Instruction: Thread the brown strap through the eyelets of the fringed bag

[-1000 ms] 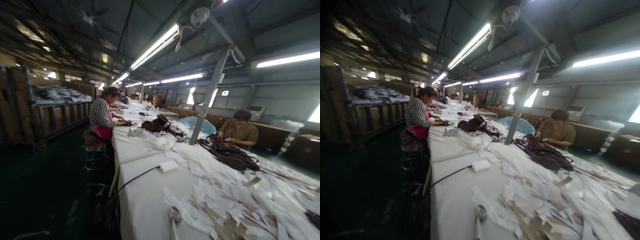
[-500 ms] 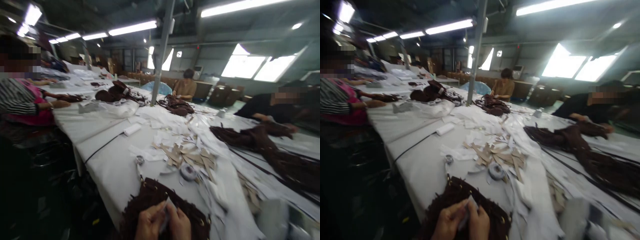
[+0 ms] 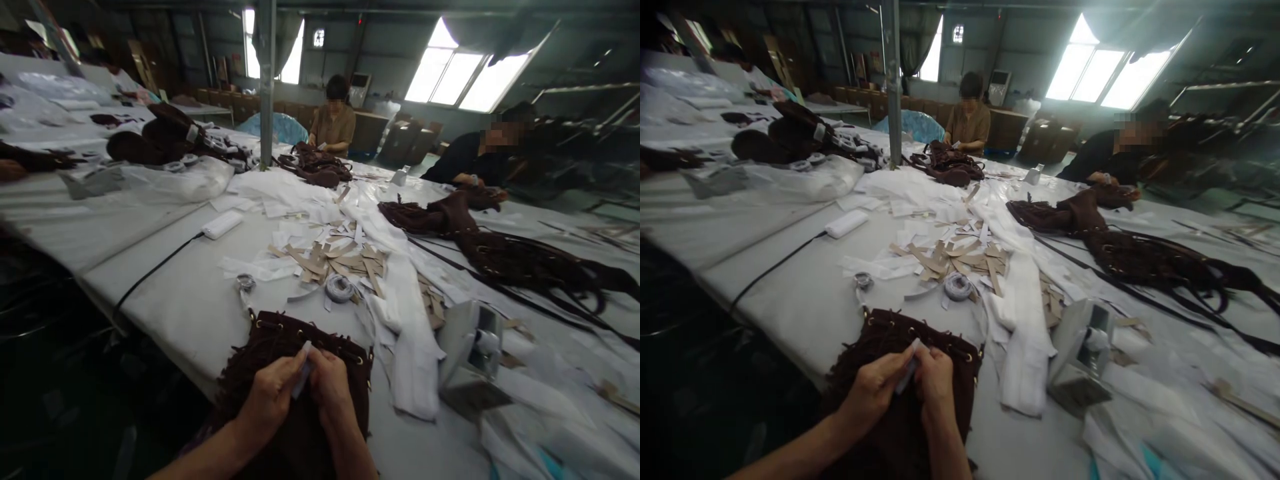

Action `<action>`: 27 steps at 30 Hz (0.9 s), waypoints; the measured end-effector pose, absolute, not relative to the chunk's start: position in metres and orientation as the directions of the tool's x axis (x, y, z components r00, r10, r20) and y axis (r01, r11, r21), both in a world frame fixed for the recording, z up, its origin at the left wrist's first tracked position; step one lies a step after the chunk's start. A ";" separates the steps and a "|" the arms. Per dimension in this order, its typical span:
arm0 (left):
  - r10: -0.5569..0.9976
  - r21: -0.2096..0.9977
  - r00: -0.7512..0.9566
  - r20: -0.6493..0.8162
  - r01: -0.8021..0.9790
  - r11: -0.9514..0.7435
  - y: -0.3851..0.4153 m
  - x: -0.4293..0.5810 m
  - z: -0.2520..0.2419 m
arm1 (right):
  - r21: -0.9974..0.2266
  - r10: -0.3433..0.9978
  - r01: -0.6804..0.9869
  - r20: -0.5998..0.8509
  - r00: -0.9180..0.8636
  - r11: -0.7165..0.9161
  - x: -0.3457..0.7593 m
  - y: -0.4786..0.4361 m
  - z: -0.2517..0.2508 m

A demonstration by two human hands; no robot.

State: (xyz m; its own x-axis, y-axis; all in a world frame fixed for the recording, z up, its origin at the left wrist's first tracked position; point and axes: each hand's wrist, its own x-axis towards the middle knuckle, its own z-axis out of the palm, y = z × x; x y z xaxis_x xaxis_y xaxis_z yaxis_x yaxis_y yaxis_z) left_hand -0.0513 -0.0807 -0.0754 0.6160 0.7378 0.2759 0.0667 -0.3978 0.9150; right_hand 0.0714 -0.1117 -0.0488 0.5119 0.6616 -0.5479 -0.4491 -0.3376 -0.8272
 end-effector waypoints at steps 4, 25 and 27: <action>0.664 0.844 0.687 0.297 0.136 -0.518 -0.077 -0.052 -0.072 | -0.834 0.715 -0.464 -0.518 0.470 -0.299 0.073 -0.120 -0.049; 0.702 0.958 0.652 -0.287 0.172 0.231 -0.066 -0.045 -0.040 | -0.877 0.794 -0.462 -0.374 0.480 -0.134 0.065 -0.129 -0.055; 0.736 0.956 0.610 -0.293 0.182 0.230 -0.068 -0.043 -0.043 | -0.887 0.795 -0.447 -0.354 0.493 -0.117 0.063 -0.131 -0.055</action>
State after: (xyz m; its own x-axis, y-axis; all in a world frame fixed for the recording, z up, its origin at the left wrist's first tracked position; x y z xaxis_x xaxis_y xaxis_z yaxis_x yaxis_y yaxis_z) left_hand -0.0431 -0.0683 -0.0425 0.6104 0.7359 -0.2930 0.1816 0.2300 0.9561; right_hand 0.0631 -0.1309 -0.0551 0.4931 0.7949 -0.3535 -0.4468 -0.1173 -0.8869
